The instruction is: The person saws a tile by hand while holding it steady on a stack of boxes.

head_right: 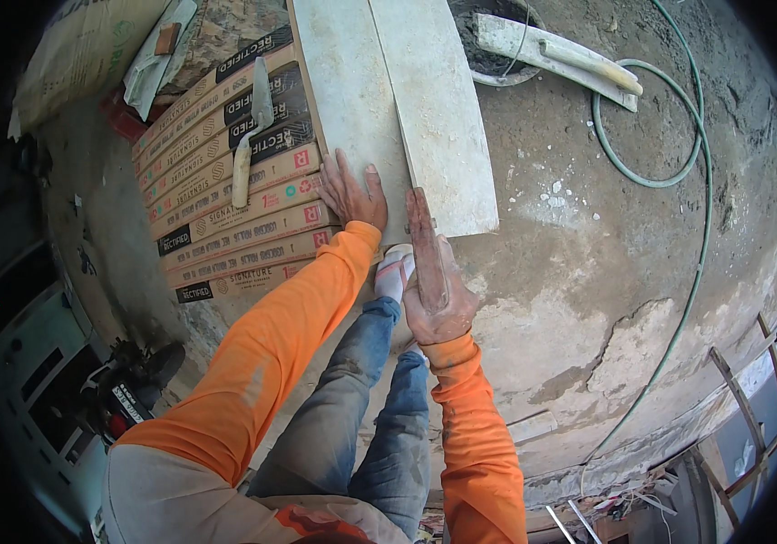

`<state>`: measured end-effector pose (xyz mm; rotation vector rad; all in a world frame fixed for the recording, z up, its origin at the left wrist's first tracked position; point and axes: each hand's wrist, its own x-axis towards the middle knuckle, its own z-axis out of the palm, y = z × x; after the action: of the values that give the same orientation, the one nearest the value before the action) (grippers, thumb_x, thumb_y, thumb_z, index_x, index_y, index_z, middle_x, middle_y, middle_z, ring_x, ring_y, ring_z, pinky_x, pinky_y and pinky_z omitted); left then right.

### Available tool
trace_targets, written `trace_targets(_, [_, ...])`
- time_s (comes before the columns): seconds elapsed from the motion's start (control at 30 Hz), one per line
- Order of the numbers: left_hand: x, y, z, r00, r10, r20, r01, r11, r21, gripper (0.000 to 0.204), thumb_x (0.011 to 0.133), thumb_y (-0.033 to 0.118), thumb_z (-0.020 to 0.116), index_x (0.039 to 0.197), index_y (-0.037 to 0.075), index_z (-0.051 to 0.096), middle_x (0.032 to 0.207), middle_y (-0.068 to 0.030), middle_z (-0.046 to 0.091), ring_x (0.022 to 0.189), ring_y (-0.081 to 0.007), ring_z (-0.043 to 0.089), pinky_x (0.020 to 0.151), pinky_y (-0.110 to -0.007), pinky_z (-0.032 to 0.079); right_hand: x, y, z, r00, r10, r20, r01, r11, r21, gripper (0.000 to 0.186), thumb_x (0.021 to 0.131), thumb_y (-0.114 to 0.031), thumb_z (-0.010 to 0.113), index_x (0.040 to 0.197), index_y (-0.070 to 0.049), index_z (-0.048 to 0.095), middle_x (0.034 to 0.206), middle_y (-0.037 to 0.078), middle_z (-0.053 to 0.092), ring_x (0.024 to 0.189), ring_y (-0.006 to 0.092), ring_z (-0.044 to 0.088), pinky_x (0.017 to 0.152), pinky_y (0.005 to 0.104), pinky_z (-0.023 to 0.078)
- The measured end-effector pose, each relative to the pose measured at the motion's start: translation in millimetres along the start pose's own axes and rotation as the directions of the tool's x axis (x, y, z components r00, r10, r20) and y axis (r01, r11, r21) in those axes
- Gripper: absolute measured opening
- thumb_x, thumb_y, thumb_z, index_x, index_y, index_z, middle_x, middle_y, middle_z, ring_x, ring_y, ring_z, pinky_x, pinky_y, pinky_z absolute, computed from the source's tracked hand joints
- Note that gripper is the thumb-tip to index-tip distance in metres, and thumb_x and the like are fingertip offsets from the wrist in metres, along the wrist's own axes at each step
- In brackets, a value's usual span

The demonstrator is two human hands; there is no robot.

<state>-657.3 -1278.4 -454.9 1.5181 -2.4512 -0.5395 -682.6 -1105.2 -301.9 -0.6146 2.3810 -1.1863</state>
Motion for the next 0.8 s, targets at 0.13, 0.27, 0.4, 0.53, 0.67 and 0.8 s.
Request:
trace_targets(0.13, [2, 0, -7, 0.999, 0.025, -0.027, -0.026, 0.999, -0.033, 0.069, 0.096, 0.039, 0.049, 0.151, 0.004, 0.027, 0.155, -0.0236, 0.023, 0.144, -0.0413, 0.021, 0.117, -0.058, 0.009, 3, -9, -3, 0.999, -0.051, 0.011, 0.052, 0.995, -0.088, 0.066, 0.069, 0.004, 0.055, 0.134, -0.005, 0.057, 0.13, 0.024, 0.059, 0.102, 0.035, 0.067, 0.084, 0.0356, 0.054])
trace_targets(0.27, [2, 3, -9, 1.0, 0.013, -0.021, -0.015, 0.995, -0.095, 0.072, 0.094, 0.039, 0.052, 0.152, 0.004, 0.026, 0.156, -0.0236, 0.021, 0.143, -0.0431, 0.021, 0.117, -0.056, 0.012, 0, -1, 1, 0.997, -0.073, -0.02, 0.07, 0.992, -0.105, 0.068, 0.067, 0.006, 0.054, 0.133, -0.006, 0.057, 0.129, 0.023, 0.06, 0.102, 0.0348, 0.068, 0.082, 0.0352, 0.054])
trace_targets(0.4, [2, 4, -9, 0.997, -0.069, 0.034, 0.072, 0.993, -0.09, 0.077, 0.093, 0.041, 0.053, 0.153, 0.004, 0.022, 0.157, -0.0234, 0.019, 0.143, -0.0443, 0.02, 0.117, -0.055, 0.015, -2, 6, 3, 0.999, 0.051, -0.009, -0.05, 0.997, 0.064, 0.069, 0.066, 0.007, 0.053, 0.134, -0.006, 0.057, 0.127, 0.022, 0.06, 0.103, 0.0351, 0.067, 0.082, 0.0356, 0.055])
trace_targets(0.53, [1, 4, -9, 0.991, -0.099, 0.093, 0.104, 0.994, -0.044, 0.079, 0.093, 0.043, 0.053, 0.153, 0.004, 0.021, 0.158, -0.0249, 0.017, 0.144, -0.0443, 0.018, 0.117, -0.054, 0.013, -6, 7, 4, 1.0, 0.016, -0.006, -0.016, 0.997, -0.081, 0.066, 0.068, 0.004, 0.054, 0.133, -0.006, 0.057, 0.126, 0.021, 0.061, 0.105, 0.0353, 0.067, 0.084, 0.0363, 0.054])
trace_targets(0.67, [-4, -6, -1, 0.994, 0.032, 0.104, -0.051, 0.983, 0.179, 0.081, 0.093, 0.05, 0.049, 0.154, 0.006, 0.019, 0.158, -0.027, 0.015, 0.145, -0.044, 0.016, 0.116, -0.056, 0.013, -10, 27, 12, 0.998, -0.011, -0.065, 0.009, 0.999, -0.032, 0.063, 0.07, 0.002, 0.056, 0.132, -0.007, 0.058, 0.126, 0.02, 0.061, 0.105, 0.0355, 0.066, 0.085, 0.0374, 0.054])
trace_targets(0.8, [-8, 1, 8, 0.987, -0.162, 0.021, 0.145, 0.925, 0.351, 0.079, 0.093, 0.055, 0.045, 0.154, 0.01, 0.023, 0.159, -0.0233, 0.016, 0.146, -0.0413, 0.015, 0.115, -0.059, 0.014, -14, 28, 13, 0.998, 0.057, -0.025, -0.054, 0.995, 0.089, 0.062, 0.071, 0.002, 0.057, 0.132, -0.007, 0.058, 0.127, 0.02, 0.061, 0.105, 0.0355, 0.066, 0.085, 0.0373, 0.054])
